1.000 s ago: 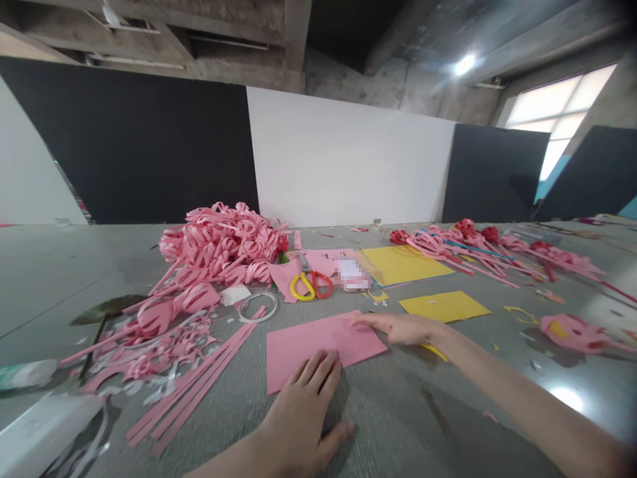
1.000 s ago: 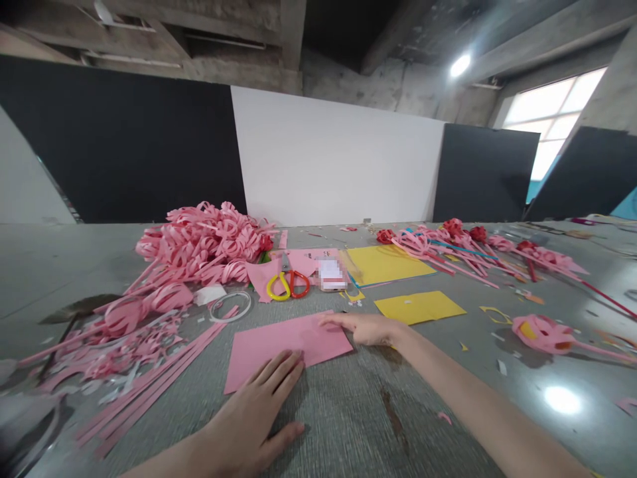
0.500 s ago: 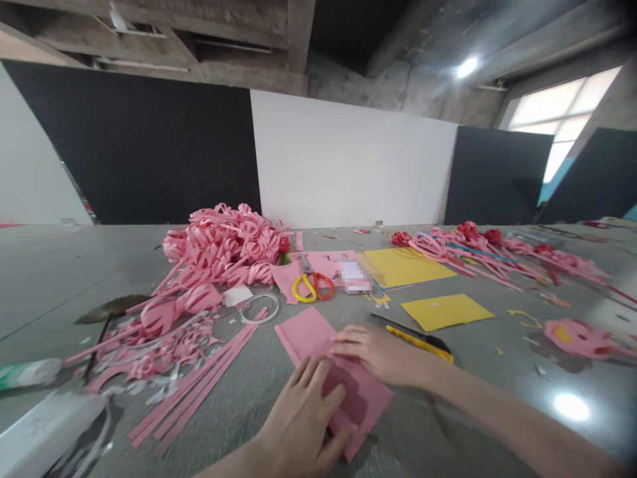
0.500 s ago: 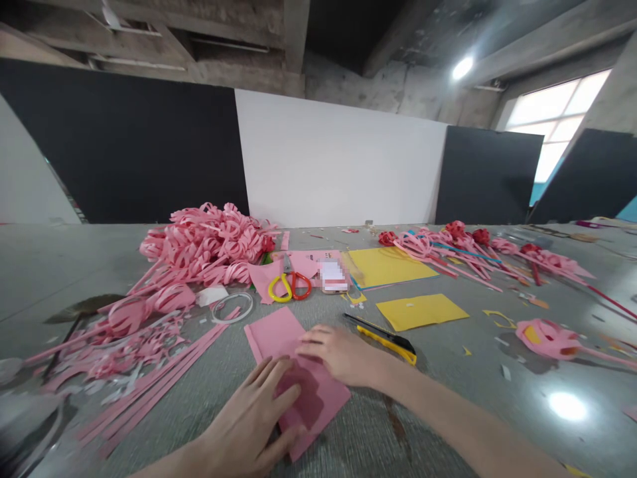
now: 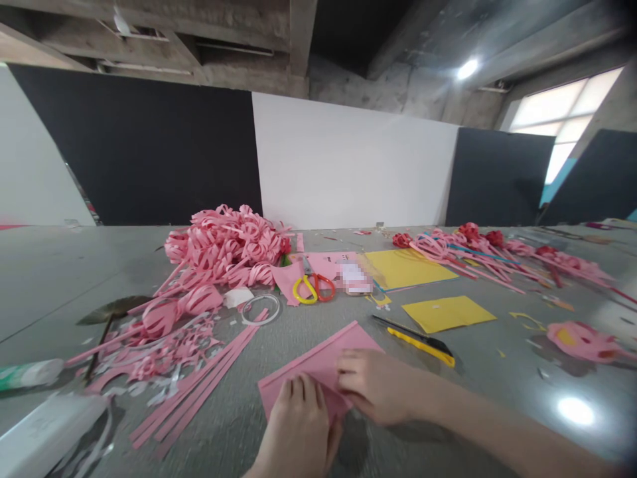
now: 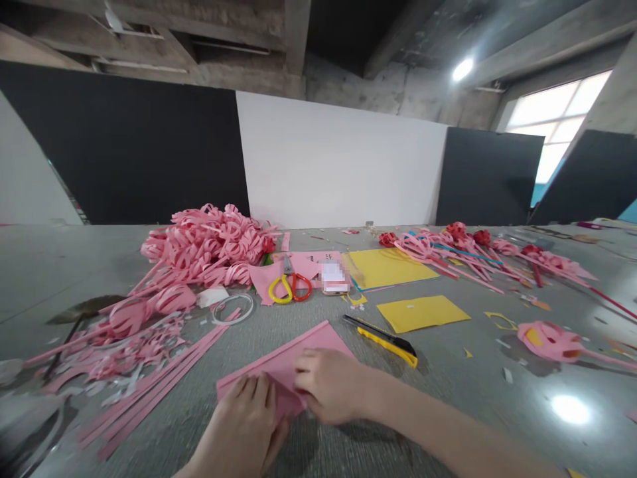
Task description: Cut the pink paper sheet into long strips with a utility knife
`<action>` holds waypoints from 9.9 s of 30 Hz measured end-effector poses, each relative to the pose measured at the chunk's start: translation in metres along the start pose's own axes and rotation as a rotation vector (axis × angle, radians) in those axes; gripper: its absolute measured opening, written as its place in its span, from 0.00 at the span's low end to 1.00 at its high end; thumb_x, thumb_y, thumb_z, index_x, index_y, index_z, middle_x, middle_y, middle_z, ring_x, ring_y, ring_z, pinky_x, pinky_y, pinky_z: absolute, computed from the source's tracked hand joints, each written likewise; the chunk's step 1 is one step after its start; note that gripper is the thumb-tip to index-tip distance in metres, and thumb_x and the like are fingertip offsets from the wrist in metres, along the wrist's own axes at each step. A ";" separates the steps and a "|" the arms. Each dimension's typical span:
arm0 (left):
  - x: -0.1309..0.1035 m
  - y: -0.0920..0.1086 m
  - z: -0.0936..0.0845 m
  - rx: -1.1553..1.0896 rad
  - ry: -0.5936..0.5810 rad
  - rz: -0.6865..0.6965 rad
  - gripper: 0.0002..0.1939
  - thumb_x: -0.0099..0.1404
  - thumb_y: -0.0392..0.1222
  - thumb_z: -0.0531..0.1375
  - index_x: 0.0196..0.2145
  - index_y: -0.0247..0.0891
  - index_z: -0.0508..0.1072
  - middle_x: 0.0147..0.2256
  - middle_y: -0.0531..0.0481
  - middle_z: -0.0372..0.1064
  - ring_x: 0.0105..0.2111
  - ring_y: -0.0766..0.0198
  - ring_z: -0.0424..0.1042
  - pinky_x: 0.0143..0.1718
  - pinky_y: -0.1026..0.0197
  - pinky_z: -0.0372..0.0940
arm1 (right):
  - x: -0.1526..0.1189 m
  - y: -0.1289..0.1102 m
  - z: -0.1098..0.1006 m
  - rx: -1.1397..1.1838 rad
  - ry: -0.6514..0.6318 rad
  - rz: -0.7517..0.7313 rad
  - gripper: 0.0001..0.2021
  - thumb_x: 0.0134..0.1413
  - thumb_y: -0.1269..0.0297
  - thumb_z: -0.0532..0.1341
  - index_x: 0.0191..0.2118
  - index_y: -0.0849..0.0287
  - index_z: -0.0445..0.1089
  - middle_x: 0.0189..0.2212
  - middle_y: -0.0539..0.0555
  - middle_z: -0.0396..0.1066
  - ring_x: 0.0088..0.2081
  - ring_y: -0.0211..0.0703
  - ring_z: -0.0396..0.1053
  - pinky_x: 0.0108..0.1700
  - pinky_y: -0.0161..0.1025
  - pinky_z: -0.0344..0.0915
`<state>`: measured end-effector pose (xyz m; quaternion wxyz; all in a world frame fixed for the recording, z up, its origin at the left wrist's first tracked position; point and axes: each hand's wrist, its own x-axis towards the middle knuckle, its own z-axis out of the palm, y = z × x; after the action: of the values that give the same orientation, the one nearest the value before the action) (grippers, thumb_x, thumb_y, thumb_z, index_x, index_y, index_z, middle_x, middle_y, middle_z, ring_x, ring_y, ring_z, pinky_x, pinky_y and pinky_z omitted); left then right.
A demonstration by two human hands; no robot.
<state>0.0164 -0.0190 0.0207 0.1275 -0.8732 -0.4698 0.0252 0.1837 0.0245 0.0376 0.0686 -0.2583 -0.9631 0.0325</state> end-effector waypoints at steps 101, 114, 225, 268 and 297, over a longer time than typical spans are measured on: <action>0.047 -0.009 0.035 -0.436 0.053 0.505 0.23 0.61 0.35 0.52 0.54 0.31 0.54 0.54 0.39 0.54 0.54 0.54 0.51 0.52 0.56 0.53 | -0.047 0.101 0.044 1.857 0.562 0.434 0.16 0.46 0.66 0.60 0.45 0.54 0.66 0.43 0.56 0.61 0.31 0.33 0.62 0.29 0.31 0.59; 0.041 -0.012 0.033 -0.478 0.075 0.507 0.23 0.60 0.34 0.51 0.53 0.31 0.54 0.55 0.39 0.52 0.55 0.54 0.50 0.53 0.53 0.52 | -0.044 0.102 0.041 1.751 0.668 0.532 0.10 0.50 0.62 0.56 0.40 0.56 0.65 0.39 0.55 0.64 0.22 0.30 0.56 0.21 0.29 0.53; 0.033 -0.022 0.014 -0.594 0.025 0.364 0.26 0.62 0.46 0.49 0.56 0.38 0.50 0.57 0.45 0.48 0.55 0.55 0.47 0.54 0.51 0.48 | -0.050 0.078 0.016 -0.442 0.096 0.310 0.08 0.55 0.61 0.52 0.30 0.58 0.63 0.37 0.52 0.61 0.20 0.29 0.55 0.23 0.33 0.41; 0.033 -0.022 0.010 -0.560 0.034 0.385 0.25 0.61 0.46 0.50 0.54 0.35 0.54 0.56 0.43 0.50 0.55 0.53 0.48 0.54 0.51 0.48 | -0.061 0.085 -0.002 -0.460 -0.023 0.319 0.10 0.56 0.60 0.50 0.30 0.58 0.64 0.41 0.53 0.61 0.20 0.30 0.57 0.23 0.33 0.46; 0.054 -0.033 -0.015 -0.857 0.294 -0.029 0.06 0.57 0.38 0.54 0.29 0.41 0.71 0.29 0.53 0.68 0.30 0.64 0.67 0.33 0.65 0.57 | -0.016 0.022 -0.004 0.991 0.447 0.736 0.18 0.38 0.65 0.63 0.37 0.57 0.57 0.25 0.46 0.67 0.27 0.36 0.64 0.28 0.31 0.57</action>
<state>0.0215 0.0398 0.0476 -0.1796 -0.8347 -0.4271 -0.2978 0.2092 0.0356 0.0370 0.3624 -0.5093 -0.6453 0.4392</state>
